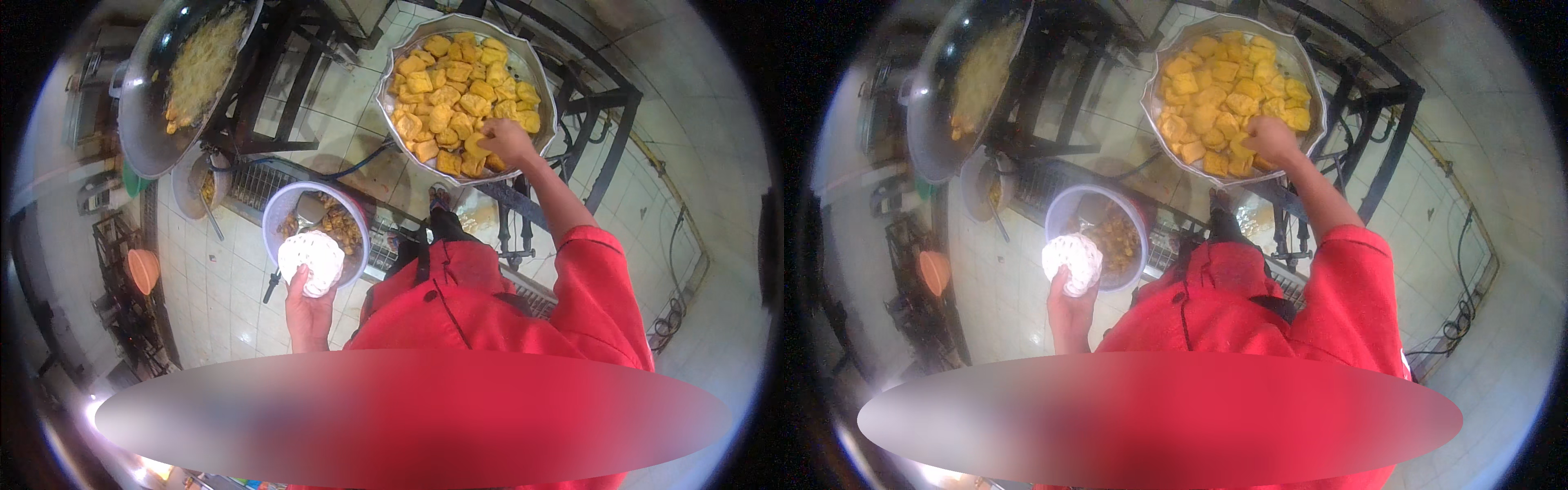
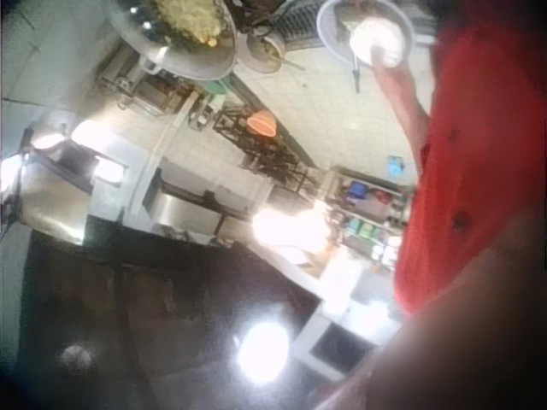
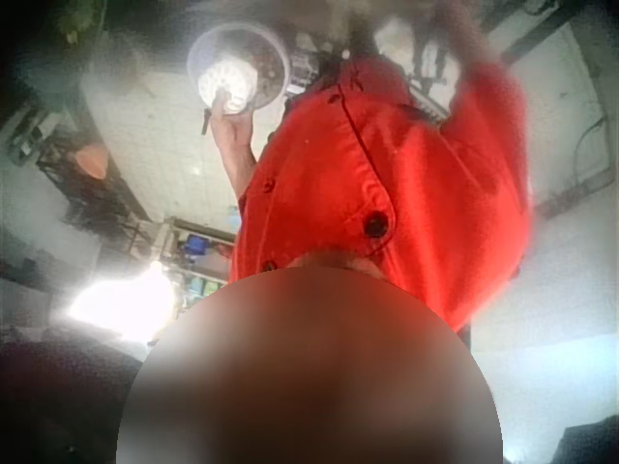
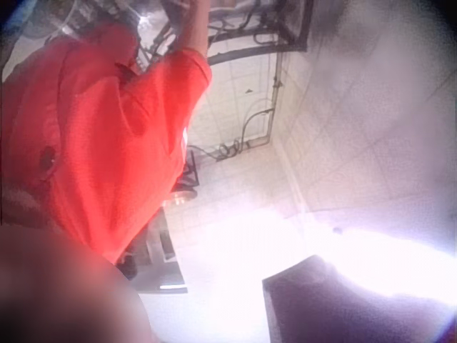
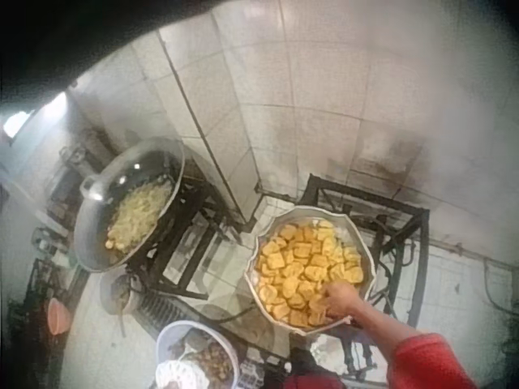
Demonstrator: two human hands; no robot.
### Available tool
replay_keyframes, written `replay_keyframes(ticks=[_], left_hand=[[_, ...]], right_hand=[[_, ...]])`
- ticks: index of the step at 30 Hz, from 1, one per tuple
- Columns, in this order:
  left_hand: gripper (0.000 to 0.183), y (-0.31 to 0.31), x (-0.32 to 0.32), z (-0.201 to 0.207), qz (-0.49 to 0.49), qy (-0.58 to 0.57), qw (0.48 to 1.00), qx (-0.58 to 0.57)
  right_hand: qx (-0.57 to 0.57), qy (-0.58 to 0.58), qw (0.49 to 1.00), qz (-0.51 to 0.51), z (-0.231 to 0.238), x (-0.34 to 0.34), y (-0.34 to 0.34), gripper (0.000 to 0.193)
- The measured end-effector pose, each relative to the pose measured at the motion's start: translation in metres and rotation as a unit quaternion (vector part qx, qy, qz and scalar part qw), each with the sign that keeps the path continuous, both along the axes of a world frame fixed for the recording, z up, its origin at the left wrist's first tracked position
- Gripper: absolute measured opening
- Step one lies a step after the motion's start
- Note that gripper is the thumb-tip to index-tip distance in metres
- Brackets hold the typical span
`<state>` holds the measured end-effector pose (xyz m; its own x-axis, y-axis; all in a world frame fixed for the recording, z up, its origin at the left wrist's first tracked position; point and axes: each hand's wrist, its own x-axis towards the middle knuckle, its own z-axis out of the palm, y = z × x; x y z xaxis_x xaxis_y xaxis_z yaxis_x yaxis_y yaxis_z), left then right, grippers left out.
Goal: The person assembles a layered food item by hand, starting with a white rice cake base, adding red sauce, fried chicken, and yellow fried pieces. The person uses a ladle to scoop sauce and places toppings by hand in a commercial kitchen.
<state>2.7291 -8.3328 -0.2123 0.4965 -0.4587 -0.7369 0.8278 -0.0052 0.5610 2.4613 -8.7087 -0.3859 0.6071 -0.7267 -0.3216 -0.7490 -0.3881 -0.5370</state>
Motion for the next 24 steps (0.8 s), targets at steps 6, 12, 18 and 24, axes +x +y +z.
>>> replay_keyframes(ticks=[6, 12, 18, 24], left_hand=[[0.054, 0.008, -0.005, -0.005, 0.008, -0.043, 0.999, 0.026], [0.054, 0.003, -0.007, 0.0, 0.037, -0.014, 0.999, 0.0], [0.053, 0.009, -0.006, -0.006, 0.01, -0.051, 0.999, 0.012], [0.053, 0.007, -0.013, -0.004, -0.038, -0.08, 0.996, 0.025]], right_hand=[[0.045, -0.009, 0.997, -0.061, 0.009, -0.019, -0.02, 0.034], [0.173, -0.018, 0.98, -0.095, 0.001, -0.016, -0.034, 0.031], [0.091, -0.032, 0.994, 0.049, -0.032, -0.027, -0.037, 0.028], [-0.039, 0.029, 0.997, -0.061, -0.031, 0.02, -0.003, 0.026]])
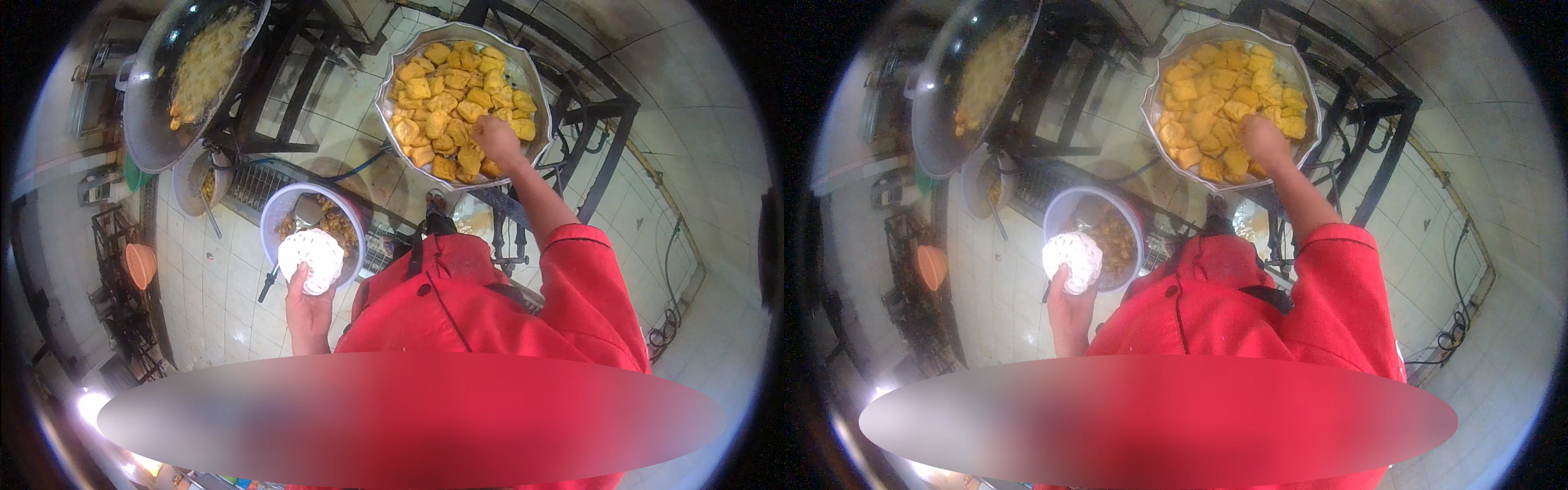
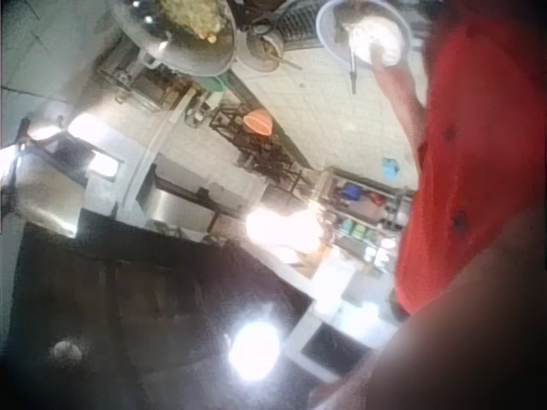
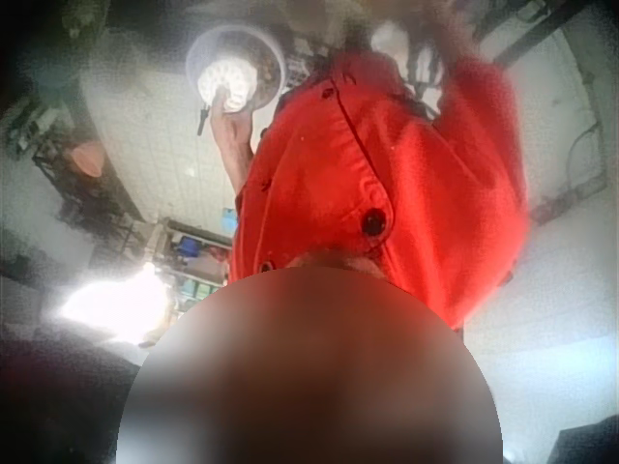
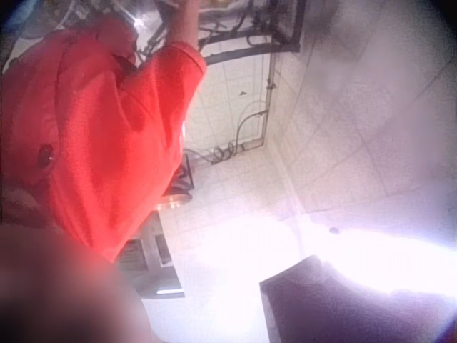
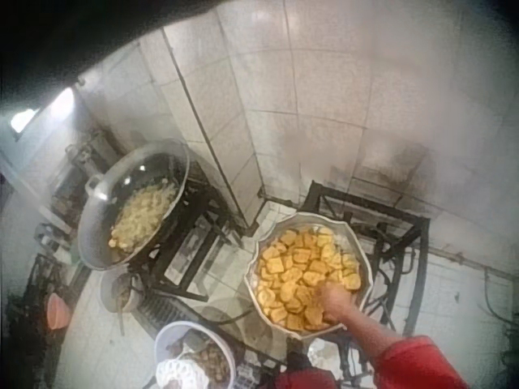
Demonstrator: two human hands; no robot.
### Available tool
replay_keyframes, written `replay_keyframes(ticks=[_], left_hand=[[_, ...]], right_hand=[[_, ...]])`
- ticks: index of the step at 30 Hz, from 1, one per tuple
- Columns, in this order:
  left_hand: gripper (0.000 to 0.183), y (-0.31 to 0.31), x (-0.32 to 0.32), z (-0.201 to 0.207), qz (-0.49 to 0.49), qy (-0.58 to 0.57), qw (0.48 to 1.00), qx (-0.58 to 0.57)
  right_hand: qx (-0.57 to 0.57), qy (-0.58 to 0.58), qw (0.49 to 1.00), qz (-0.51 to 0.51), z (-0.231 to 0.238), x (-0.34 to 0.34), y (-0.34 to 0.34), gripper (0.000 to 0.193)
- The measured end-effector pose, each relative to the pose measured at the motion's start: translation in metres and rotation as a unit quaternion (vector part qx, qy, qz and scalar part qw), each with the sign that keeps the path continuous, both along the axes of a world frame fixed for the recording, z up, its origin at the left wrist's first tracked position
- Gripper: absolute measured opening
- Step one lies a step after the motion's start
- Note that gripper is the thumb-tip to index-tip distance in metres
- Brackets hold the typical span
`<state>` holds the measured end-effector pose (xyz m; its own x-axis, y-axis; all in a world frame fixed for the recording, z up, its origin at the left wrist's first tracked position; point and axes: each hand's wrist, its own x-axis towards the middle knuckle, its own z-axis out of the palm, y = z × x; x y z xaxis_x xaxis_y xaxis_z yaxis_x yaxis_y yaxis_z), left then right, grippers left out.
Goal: The person assembles a layered food item by hand, starting with a white rice cake base, adding red sauce, fried chicken, and yellow fried pieces. The person uses a ladle to scoop sauce and places toppings by hand in a commercial kitchen.
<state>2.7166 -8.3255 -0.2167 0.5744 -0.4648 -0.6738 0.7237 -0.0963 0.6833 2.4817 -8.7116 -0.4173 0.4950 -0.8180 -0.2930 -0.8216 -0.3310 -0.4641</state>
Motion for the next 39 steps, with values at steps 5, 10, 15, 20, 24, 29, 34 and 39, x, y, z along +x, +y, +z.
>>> replay_keyframes(ticks=[5, 10, 15, 20, 24, 29, 34, 39], left_hand=[[0.053, -0.006, -0.003, 0.002, 0.007, 0.021, 1.0, -0.004], [0.053, -0.013, -0.005, 0.009, 0.045, 0.062, 0.997, -0.026], [0.052, -0.006, -0.005, 0.004, 0.057, 0.064, 0.996, -0.036], [0.05, -0.004, -0.008, 0.0, 0.063, 0.063, 0.995, -0.036], [0.048, -0.005, -0.009, 0.0, 0.064, 0.066, 0.995, -0.042], [0.048, -0.007, -0.01, 0.003, 0.066, 0.066, 0.995, -0.039], [0.048, -0.007, -0.01, 0.001, 0.071, 0.073, 0.994, -0.044], [0.049, -0.009, -0.012, 0.004, 0.067, 0.067, 0.995, -0.034]], right_hand=[[-0.113, 0.057, 0.992, 0.008, 0.022, 0.044, 0.024, 0.033], [-0.048, 0.024, 0.998, -0.031, 0.013, 0.041, 0.016, 0.034], [0.05, -0.105, 0.99, -0.079, -0.003, 0.008, -0.009, 0.036], [0.273, -0.256, 0.902, -0.216, 0.005, -0.013, -0.017, 0.032], [0.239, -0.261, 0.908, -0.223, -0.007, -0.031, -0.023, 0.035], [0.09, -0.199, 0.954, -0.207, 0.001, -0.047, -0.035, 0.032], [0.046, 0.014, 0.999, 0.023, 0.012, -0.057, -0.046, 0.032], [-0.032, 0.045, 0.998, 0.015, 0.007, -0.034, -0.022, 0.028]])
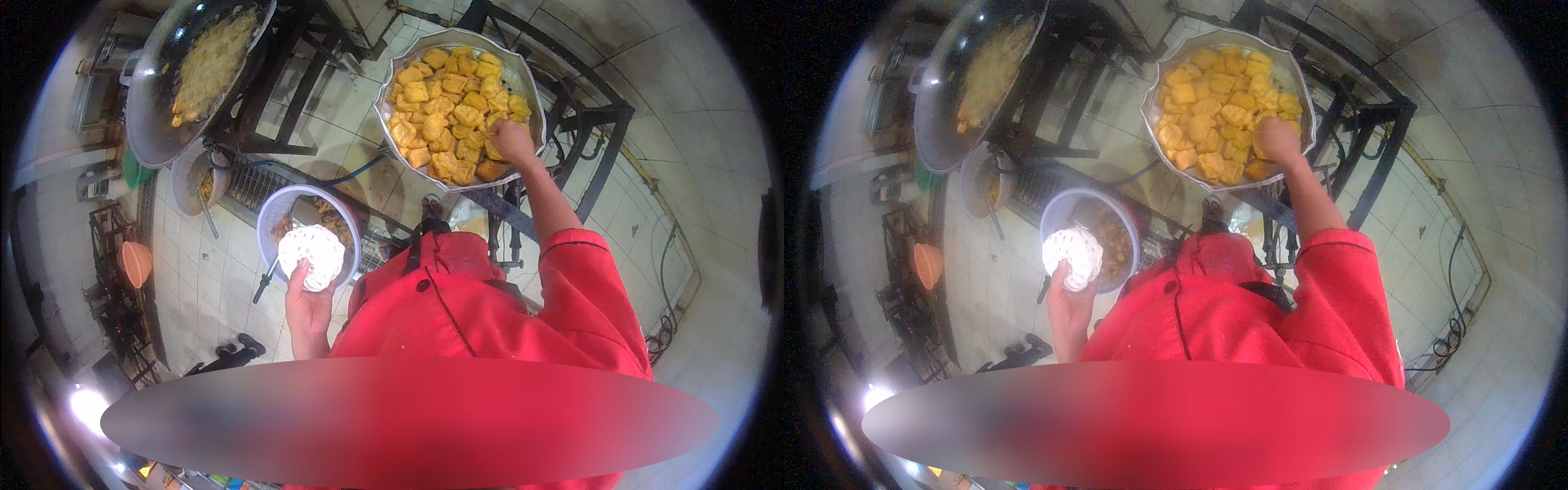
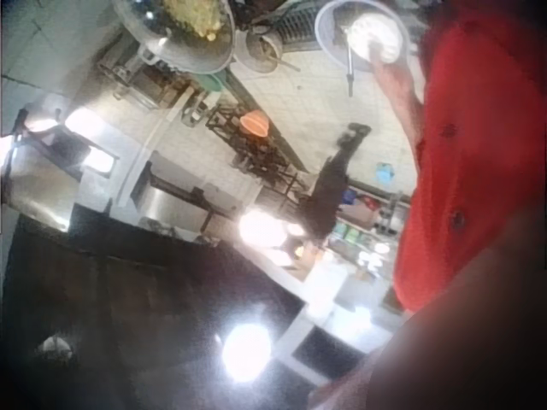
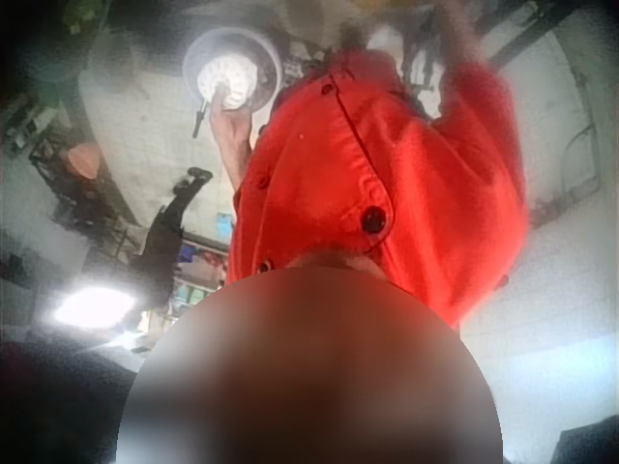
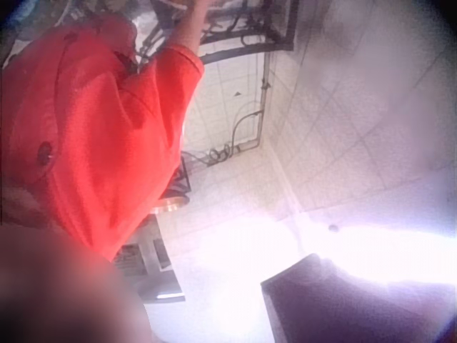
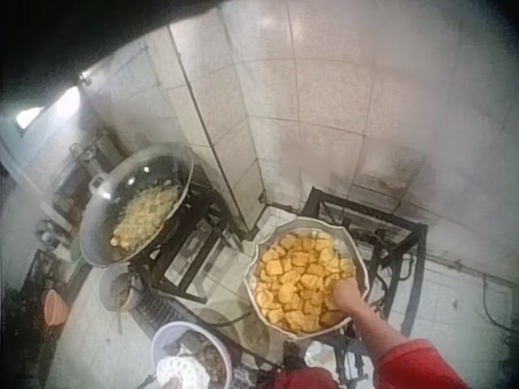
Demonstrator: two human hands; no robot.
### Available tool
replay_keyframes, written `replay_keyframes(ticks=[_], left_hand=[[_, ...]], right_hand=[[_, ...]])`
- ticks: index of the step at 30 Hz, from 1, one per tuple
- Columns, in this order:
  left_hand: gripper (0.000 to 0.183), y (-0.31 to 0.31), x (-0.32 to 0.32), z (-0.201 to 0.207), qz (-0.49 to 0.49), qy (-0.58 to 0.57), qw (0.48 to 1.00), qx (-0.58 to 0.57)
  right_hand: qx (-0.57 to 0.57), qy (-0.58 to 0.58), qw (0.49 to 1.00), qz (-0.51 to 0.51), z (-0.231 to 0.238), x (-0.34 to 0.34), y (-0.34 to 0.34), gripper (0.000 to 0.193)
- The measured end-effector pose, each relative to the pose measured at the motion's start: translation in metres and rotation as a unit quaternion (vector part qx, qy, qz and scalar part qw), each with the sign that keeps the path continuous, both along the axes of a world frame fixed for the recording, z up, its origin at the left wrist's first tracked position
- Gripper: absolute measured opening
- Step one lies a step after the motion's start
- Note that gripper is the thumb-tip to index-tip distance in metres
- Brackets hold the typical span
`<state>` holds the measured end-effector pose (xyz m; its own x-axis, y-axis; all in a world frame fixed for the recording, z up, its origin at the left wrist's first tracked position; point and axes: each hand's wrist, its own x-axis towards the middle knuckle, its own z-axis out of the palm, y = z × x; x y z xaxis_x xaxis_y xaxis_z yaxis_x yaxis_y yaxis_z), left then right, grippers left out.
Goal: The person assembles a layered food item by hand, starting with a white rice cake base, adding red sauce, fried chicken, and yellow fried pieces. The person uses a ladle to scoop sauce and places toppings by hand in a commercial kitchen.
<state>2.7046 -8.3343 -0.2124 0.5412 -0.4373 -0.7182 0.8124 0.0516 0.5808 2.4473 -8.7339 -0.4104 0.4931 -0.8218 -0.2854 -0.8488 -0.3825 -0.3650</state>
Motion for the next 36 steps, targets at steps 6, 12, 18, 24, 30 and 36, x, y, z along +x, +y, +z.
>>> replay_keyframes(ticks=[6, 12, 18, 24, 30, 36], left_hand=[[0.049, 0.003, 0.004, -0.003, -0.009, 0.001, 1.0, -0.008], [0.048, 0.003, 0.002, 0.001, -0.015, -0.002, 1.0, -0.006], [0.048, -0.011, -0.004, 0.008, -0.031, 0.008, 0.999, -0.012], [0.049, -0.038, -0.001, -0.009, -0.08, 0.06, 0.982, -0.163], [0.056, -0.066, -0.006, -0.005, -0.098, 0.002, 0.983, -0.154], [0.061, -0.074, -0.013, 0.001, -0.082, -0.036, 0.982, -0.164]], right_hand=[[-0.176, 0.024, 0.981, 0.084, 0.005, 0.017, 0.027, 0.027], [0.086, -0.088, 0.989, -0.08, 0.014, -0.003, 0.003, 0.037], [0.417, -0.335, 0.826, -0.176, 0.065, -0.009, 0.008, 0.051], [0.444, -0.363, 0.818, -0.047, 0.148, 0.038, 0.048, 0.037], [0.464, -0.392, 0.787, 0.106, 0.237, 0.098, 0.112, 0.033], [0.296, -0.317, 0.885, 0.17, 0.244, 0.131, 0.147, 0.034]])
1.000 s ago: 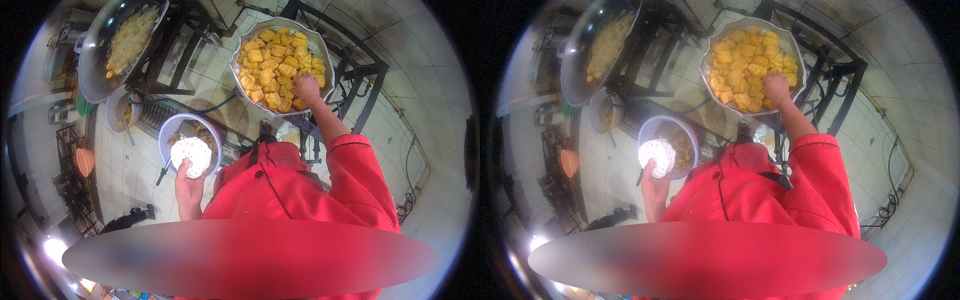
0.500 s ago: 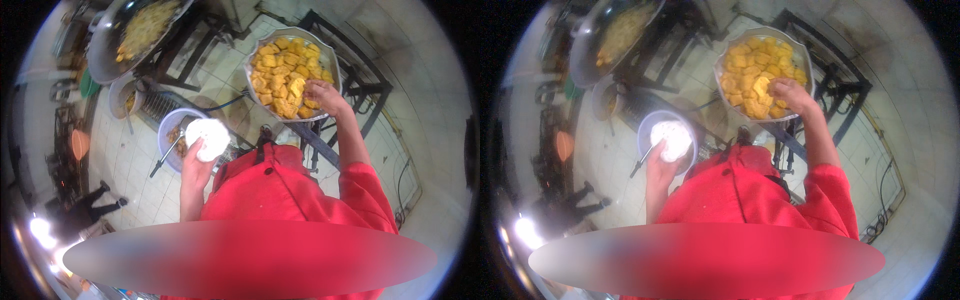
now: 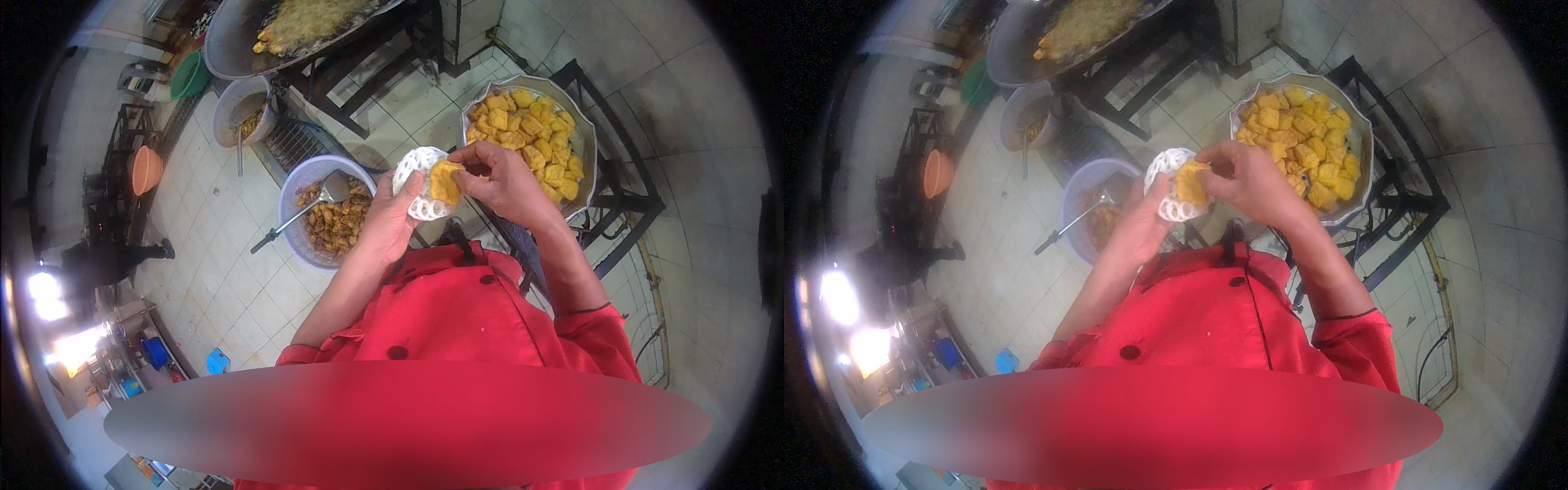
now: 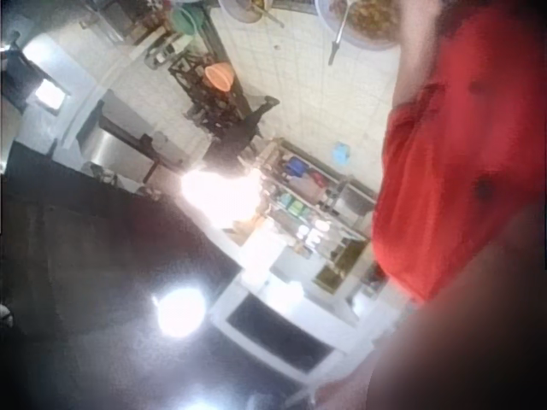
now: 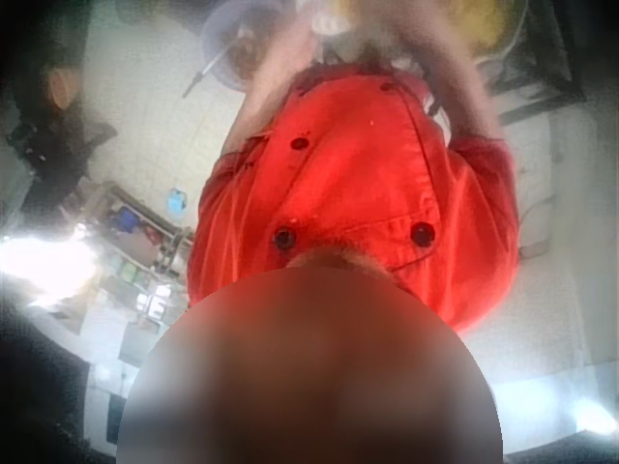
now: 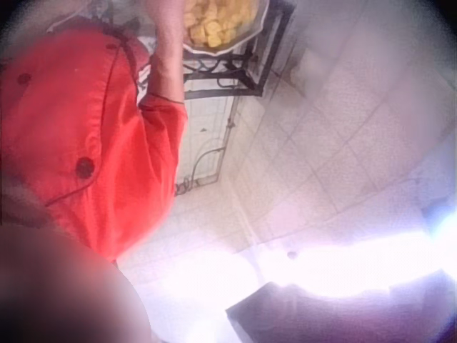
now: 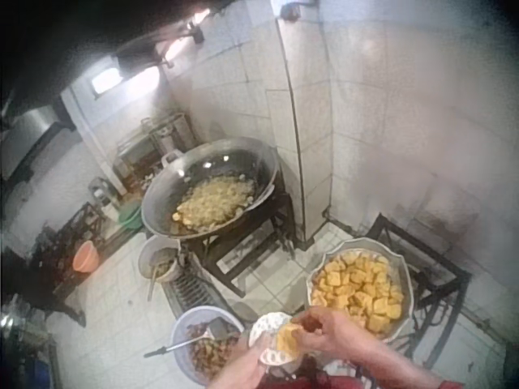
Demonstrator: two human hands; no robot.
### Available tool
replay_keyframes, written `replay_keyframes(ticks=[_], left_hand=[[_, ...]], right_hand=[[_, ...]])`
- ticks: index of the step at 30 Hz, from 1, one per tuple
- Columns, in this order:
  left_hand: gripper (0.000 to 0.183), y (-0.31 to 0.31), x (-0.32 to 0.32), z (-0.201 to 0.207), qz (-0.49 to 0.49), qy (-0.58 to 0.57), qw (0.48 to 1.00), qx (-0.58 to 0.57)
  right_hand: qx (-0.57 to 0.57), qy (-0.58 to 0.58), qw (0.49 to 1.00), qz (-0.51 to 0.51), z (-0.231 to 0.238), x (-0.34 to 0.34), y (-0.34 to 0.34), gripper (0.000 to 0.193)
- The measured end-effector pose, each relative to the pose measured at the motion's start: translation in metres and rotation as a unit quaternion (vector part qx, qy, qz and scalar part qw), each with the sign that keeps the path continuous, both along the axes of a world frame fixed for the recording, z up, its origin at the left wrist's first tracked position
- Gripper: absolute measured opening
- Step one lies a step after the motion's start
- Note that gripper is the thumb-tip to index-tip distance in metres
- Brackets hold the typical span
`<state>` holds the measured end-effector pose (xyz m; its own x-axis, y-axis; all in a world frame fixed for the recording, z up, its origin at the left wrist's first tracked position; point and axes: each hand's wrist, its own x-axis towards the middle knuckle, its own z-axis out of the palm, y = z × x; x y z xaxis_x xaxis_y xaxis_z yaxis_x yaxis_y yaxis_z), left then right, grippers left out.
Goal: The person assembles a layered food item by hand, starting with a white rice cake base, adding red sauce, fried chicken, and yellow fried pieces. The person uses a ladle to scoop sauce and places toppings by hand in a commercial kitchen.
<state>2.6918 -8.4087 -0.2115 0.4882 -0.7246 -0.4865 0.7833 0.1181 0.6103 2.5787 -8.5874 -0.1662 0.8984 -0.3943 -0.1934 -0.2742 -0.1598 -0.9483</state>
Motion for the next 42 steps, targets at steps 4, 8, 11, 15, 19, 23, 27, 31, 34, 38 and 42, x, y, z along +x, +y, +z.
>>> replay_keyframes(ticks=[4, 8, 11, 15, 19, 23, 27, 31, 34, 38, 42], left_hand=[[0.07, 0.004, 0.001, -0.003, -0.006, -0.029, 0.999, 0.012], [0.076, 0.001, -0.002, 0.008, 0.01, -0.054, 0.998, 0.029], [0.079, 0.0, -0.004, 0.011, 0.049, -0.112, 0.99, 0.071], [0.082, -0.001, -0.007, 0.009, 0.077, -0.148, 0.981, 0.094], [0.082, -0.001, -0.008, 0.014, 0.073, -0.139, 0.984, 0.078], [0.073, -0.003, -0.008, 0.016, 0.078, -0.135, 0.986, 0.066], [0.058, -0.005, -0.009, 0.022, 0.097, -0.133, 0.981, 0.102], [0.051, -0.006, -0.009, 0.009, 0.122, -0.098, 0.986, 0.062], [0.048, -0.006, -0.009, 0.011, 0.138, -0.081, 0.986, 0.038], [0.049, 0.001, -0.004, 0.003, 0.129, -0.058, 0.99, -0.008], [0.049, 0.011, 0.0, -0.002, 0.131, -0.029, 0.99, -0.053]], right_hand=[[-0.037, 0.013, 0.999, 0.025, 0.008, 0.008, 0.006, 0.032], [-0.057, 0.008, 0.997, 0.042, 0.014, 0.013, 0.007, 0.029], [-0.1, 0.001, 0.993, 0.064, 0.017, 0.015, 0.008, 0.027], [-0.101, 0.019, 0.993, 0.063, 0.016, 0.017, 0.01, 0.025], [-0.094, 0.005, 0.993, 0.068, 0.021, 0.02, 0.01, 0.025], [-0.091, 0.013, 0.993, 0.069, 0.021, 0.024, 0.008, 0.027], [-0.11, 0.02, 0.992, 0.061, 0.022, 0.029, 0.012, 0.028], [-0.141, -0.014, 0.99, 0.023, 0.019, 0.033, 0.023, 0.025], [-0.045, -0.039, 0.998, -0.01, 0.006, 0.034, 0.025, 0.023], [0.138, -0.079, 0.987, -0.038, -0.016, 0.037, 0.021, 0.024], [0.323, -0.085, 0.941, -0.05, -0.018, 0.044, 0.014, 0.025]])
